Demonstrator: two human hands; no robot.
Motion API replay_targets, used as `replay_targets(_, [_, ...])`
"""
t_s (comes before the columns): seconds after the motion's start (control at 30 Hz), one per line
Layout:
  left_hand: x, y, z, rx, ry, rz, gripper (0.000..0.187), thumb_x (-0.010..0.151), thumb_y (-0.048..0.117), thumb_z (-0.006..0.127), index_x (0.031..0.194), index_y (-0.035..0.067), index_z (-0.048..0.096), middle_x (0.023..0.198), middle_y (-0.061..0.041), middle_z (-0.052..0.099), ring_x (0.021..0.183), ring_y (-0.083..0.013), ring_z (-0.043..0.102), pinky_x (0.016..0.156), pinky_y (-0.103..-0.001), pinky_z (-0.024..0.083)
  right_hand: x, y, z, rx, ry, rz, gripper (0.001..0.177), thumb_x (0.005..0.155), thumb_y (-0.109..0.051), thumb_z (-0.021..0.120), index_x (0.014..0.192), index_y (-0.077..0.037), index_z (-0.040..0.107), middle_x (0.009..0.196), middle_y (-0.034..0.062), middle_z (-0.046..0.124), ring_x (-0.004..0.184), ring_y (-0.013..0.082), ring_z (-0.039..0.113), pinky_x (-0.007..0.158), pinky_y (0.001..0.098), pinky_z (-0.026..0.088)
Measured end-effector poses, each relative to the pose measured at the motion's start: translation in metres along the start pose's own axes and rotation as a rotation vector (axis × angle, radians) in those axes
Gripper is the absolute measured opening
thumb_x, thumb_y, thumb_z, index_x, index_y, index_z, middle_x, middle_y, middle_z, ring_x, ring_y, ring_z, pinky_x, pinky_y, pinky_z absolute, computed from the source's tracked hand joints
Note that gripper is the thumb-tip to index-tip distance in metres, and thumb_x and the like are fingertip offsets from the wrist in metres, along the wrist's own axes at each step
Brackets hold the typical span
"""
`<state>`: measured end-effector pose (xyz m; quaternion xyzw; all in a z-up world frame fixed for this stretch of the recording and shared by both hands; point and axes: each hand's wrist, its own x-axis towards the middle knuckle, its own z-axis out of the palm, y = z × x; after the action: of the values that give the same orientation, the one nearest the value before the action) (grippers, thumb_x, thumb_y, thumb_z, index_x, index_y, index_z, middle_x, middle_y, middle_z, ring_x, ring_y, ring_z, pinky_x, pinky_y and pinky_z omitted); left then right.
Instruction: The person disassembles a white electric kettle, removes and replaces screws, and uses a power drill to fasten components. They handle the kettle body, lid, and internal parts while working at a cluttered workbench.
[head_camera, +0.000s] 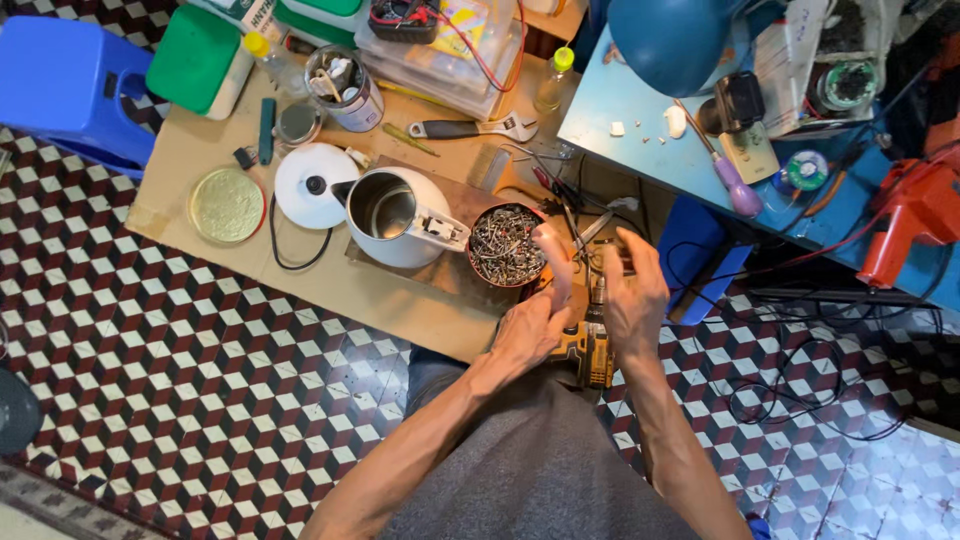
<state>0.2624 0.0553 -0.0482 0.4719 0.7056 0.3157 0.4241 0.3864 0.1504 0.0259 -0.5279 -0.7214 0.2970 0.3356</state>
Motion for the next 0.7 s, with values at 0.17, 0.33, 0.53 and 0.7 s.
replay_targets(0.17, [0.013, -0.039, 0.007, 0.274, -0.117, 0.003, 0.037, 0.088, 0.021, 0.071, 0.116, 0.001, 0.057, 0.1, -0.028, 0.071, 0.096, -0.0468, 0.069, 0.085, -0.056, 0.053, 0.08, 0.023, 0.016, -0.048, 0.081, -0.016, 0.022, 0.102, -0.015, 0.068, 0.119, 0.0, 0.069, 0.108, 0.0151, 0.069, 0.086, 0.0253, 0.07, 0.078, 0.0367, 0.056])
replay_targets(0.33, [0.025, -0.041, 0.004, 0.342, 0.011, 0.094, 0.021, 0.091, 0.017, 0.067, 0.104, 0.006, 0.055, 0.091, -0.018, 0.07, 0.086, -0.0433, 0.068, 0.074, -0.058, 0.051, 0.126, 0.041, 0.034, -0.14, 0.073, -0.071, 0.022, 0.095, -0.015, 0.072, 0.113, -0.001, 0.071, 0.1, 0.0146, 0.067, 0.075, 0.0255, 0.068, 0.072, 0.0389, 0.054])
replay_targets(0.53, [0.039, -0.037, -0.02, 0.258, 0.176, 0.197, 0.02, 0.087, 0.011, 0.067, 0.105, 0.006, 0.059, 0.092, -0.016, 0.069, 0.088, -0.0396, 0.066, 0.075, -0.054, 0.052, 0.155, 0.05, 0.065, -0.233, 0.098, -0.122, 0.031, 0.089, -0.023, 0.08, 0.104, 0.001, 0.069, 0.09, 0.0159, 0.066, 0.084, 0.0335, 0.066, 0.077, 0.0455, 0.052])
replay_targets(0.7, [0.056, -0.048, -0.024, 0.239, 0.273, 0.228, 0.031, 0.087, 0.008, 0.066, 0.118, 0.005, 0.061, 0.103, -0.018, 0.068, 0.098, -0.0383, 0.064, 0.085, -0.051, 0.051, 0.163, 0.058, 0.083, -0.271, 0.109, -0.038, 0.032, 0.088, -0.025, 0.08, 0.101, 0.001, 0.067, 0.088, 0.0164, 0.066, 0.082, 0.0339, 0.066, 0.075, 0.047, 0.052])
